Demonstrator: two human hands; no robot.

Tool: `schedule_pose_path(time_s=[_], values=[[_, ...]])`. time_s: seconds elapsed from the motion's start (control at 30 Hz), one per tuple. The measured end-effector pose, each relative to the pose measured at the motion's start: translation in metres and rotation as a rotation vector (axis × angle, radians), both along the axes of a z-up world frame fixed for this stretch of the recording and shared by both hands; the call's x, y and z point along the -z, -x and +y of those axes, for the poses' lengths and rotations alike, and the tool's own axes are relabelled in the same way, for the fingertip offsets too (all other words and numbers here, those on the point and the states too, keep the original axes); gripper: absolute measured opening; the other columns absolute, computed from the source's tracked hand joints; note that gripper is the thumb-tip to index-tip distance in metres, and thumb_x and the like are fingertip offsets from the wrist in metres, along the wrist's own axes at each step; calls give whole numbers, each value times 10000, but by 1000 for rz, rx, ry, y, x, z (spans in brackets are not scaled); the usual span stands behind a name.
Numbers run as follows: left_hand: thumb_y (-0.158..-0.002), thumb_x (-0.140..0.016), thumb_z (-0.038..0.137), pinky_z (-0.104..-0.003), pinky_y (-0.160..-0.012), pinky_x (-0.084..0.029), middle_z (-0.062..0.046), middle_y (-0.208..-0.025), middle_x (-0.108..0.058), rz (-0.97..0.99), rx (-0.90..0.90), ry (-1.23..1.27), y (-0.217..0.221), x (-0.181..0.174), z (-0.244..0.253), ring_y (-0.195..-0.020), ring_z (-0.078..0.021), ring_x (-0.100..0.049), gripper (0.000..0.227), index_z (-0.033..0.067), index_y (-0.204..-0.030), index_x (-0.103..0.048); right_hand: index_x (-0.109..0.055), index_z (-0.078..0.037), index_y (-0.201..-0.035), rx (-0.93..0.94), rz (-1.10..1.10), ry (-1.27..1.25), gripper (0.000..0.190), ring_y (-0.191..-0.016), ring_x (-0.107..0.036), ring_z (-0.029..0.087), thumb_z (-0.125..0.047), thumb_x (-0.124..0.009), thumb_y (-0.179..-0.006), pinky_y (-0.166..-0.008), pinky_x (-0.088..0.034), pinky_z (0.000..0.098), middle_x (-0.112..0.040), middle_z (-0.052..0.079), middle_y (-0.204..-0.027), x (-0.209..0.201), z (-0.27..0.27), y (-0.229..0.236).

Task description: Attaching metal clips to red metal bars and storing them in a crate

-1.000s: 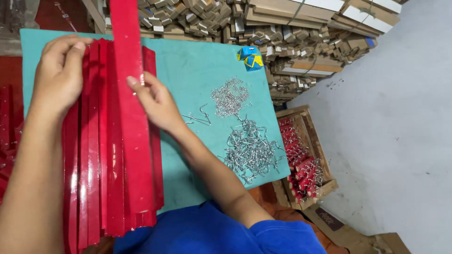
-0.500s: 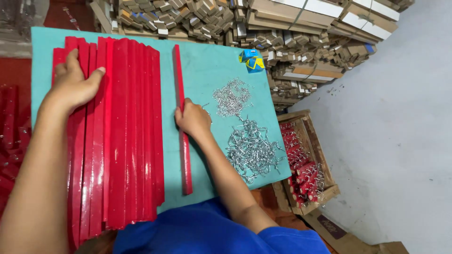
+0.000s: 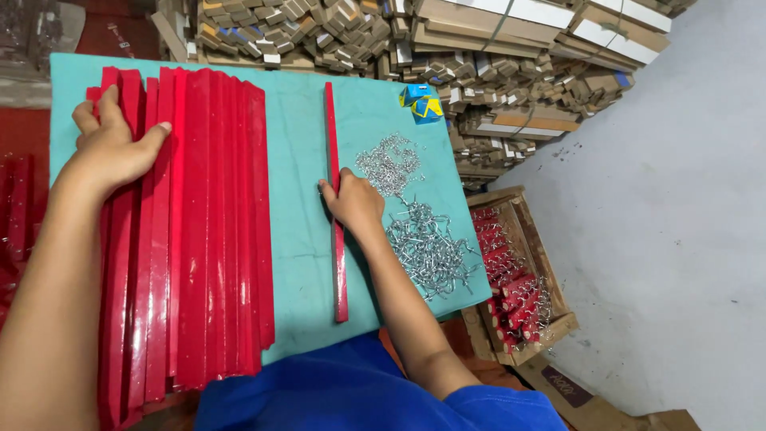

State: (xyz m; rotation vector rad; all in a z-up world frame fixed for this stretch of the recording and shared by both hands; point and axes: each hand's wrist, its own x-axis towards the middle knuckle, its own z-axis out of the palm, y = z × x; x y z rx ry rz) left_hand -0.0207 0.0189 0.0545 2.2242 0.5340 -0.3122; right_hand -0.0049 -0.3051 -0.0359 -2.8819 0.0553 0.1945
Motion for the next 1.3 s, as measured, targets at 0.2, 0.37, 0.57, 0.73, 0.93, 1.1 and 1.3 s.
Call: schedule_pose_path(time_s=[0.2, 0.37, 0.57, 0.73, 0.93, 1.1, 1.3], values=[[-1020, -503, 439, -495, -1238, -251, -118, -1658, 73, 28, -10, 40, 4, -6, 1, -1520, -420, -276, 842, 205, -1651, 2, -568, -105, -1058, 6, 69, -45, 549, -924, -675, 414, -637, -494, -945, -672, -512, 537, -714, 164, -945, -20, -3, 14], [-1013, -500, 422, -518, -1224, -265, -111, -1667, 15, 98, 8, 23, 10, -17, -2, -1527, -390, -250, 841, 240, -1644, 25, -533, -119, -1111, 7, 126, -65, 534, -973, -664, 434, -617, -550, -918, -706, -495, 556, -718, 168, -995, -34, -6, 23], [-1007, -489, 393, -513, -1248, -212, -123, -1671, 42, 87, 66, -2, 14, -1, 9, -1554, -388, -183, 846, 250, -1636, 58, -509, -110, -1159, -3, 91, -92, 410, -955, -651, 479, -461, -540, -949, -707, -488, 598, -708, 200, -959, -13, -10, 18], [-1007, -453, 212, -490, -1240, -147, -234, -1674, -98, -146, 174, 36, 18, 38, 32, -1560, -367, -108, 785, 99, -1606, 42, -477, -107, -1092, -44, 52, -79, 351, -897, -643, 486, -428, -534, -963, -678, -483, 607, -685, 200, -911, -7, -2, 15], [-1031, -375, 74, -411, -1241, -103, -232, -1687, -128, -468, 184, 129, 27, 72, 42, -1556, -335, -138, 638, 9, -1599, -92, -452, -94, -1084, -86, 51, -76, 334, -852, -652, 512, -409, -500, -983, -618, -480, 615, -696, 214, -899, -3, 16, 20], [-1064, -322, 74, -485, -1196, -192, -283, -1589, -274, -534, 72, 140, 22, 62, 24, -1479, -419, -274, 536, 23, -1596, -279, -447, -80, -1102, -109, 48, -78, 355, -886, -647, 515, -415, -487, -993, -659, -482, 634, -694, 241, -911, 1, 23, 18], [-1048, -346, 55, -472, -1197, -188, -321, -1546, -305, -582, 82, 98, 17, 76, 29, -1457, -430, -300, 543, 3, -1588, -310, -457, -86, -1094, -115, 58, -103, 393, -890, -645, 492, -465, -479, -993, -631, -474, 612, -690, 198, -880, -8, 24, 21]])
